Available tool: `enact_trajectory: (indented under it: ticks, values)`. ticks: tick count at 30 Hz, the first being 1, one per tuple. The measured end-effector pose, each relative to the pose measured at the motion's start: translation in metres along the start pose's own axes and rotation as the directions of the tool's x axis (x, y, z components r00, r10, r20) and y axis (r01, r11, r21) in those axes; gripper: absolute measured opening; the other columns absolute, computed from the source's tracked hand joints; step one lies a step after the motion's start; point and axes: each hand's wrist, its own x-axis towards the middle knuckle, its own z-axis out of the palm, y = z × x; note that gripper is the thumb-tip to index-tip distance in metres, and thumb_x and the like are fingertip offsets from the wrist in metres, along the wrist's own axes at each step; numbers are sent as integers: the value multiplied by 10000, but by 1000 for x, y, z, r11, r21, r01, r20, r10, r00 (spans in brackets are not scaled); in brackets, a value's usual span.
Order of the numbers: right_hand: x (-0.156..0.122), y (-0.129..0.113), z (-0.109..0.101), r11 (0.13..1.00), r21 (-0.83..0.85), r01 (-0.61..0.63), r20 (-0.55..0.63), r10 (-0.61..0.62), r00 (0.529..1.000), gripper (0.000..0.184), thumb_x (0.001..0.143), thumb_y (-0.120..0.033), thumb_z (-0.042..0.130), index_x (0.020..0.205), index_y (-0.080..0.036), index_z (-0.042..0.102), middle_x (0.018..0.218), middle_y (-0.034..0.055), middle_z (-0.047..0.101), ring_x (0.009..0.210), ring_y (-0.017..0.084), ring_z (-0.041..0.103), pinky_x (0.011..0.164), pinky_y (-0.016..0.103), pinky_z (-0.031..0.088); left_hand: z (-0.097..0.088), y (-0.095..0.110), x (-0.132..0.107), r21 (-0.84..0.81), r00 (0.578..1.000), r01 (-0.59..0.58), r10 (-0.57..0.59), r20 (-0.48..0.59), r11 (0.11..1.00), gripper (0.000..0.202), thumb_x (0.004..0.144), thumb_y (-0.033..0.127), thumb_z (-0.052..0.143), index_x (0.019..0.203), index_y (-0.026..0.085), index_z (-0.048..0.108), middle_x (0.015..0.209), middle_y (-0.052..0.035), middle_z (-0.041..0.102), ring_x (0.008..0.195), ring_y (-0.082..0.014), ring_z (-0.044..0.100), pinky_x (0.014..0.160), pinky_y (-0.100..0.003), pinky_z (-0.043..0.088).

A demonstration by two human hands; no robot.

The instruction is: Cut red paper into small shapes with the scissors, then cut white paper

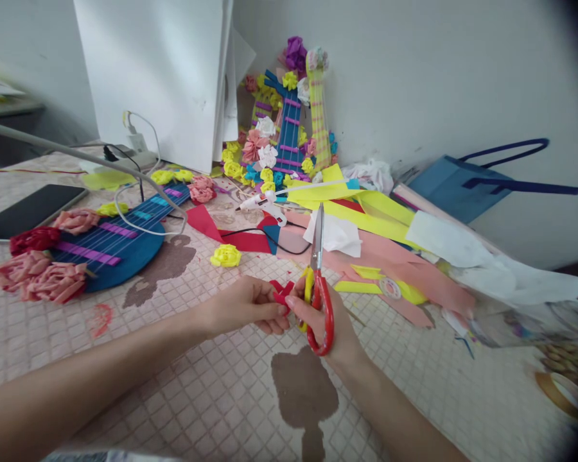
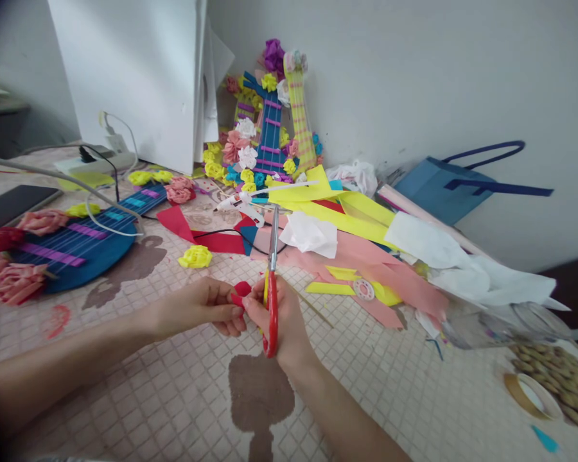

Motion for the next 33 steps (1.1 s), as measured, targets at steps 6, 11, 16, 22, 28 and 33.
enact_trajectory:
  ticks: [6,11,16,22,28,33]
  values:
    - [-1,0,-1,1000,-16,-11,7,12,1000,208,728,-300,687,770,-204,508,656,-47,534,557,116,507,521,246,409,2,-7,3,17,999,-6,6,32,1000,233,746,342,740,849,143,676,818,-41,742,714,-133,691,676,-245,550]
    - [-2,1,-1,1000,11,-15,0,15,1000,203,730,-289,691,768,-208,509,670,-45,528,567,113,487,522,240,404,3,-9,2,58,999,-35,33,30,998,252,707,341,766,845,150,677,811,-42,734,719,-144,678,675,-258,533]
    - [-2,1,-1,997,49,-52,-32,54,998,212,725,-296,690,786,-217,503,652,-57,500,517,99,436,474,228,358,-3,-2,-1,134,997,-66,60,48,989,281,686,330,784,878,151,684,839,-50,730,763,-160,671,683,-258,510]
    - [-2,2,-1,997,59,-52,-7,53,999,226,725,-311,700,783,-211,506,644,-55,503,523,96,431,481,225,355,-6,9,-3,-2,997,-7,7,-74,1000,259,727,346,751,837,137,645,810,-54,738,738,-155,685,742,-308,535]
    - [-2,2,-1,996,59,-64,-2,64,998,234,727,-325,701,786,-213,504,635,-61,496,506,95,425,464,224,344,-4,14,-4,-12,994,3,-4,-109,1000,288,759,398,718,780,128,621,784,-70,748,707,-158,695,723,-307,543]
    - [-2,2,-2,998,43,-48,-11,49,999,222,727,-311,704,781,-211,514,630,-58,499,519,99,439,477,225,363,-2,15,-4,-8,994,20,-21,-111,1000,366,801,498,640,787,132,629,782,-78,751,704,-167,700,716,-311,548]
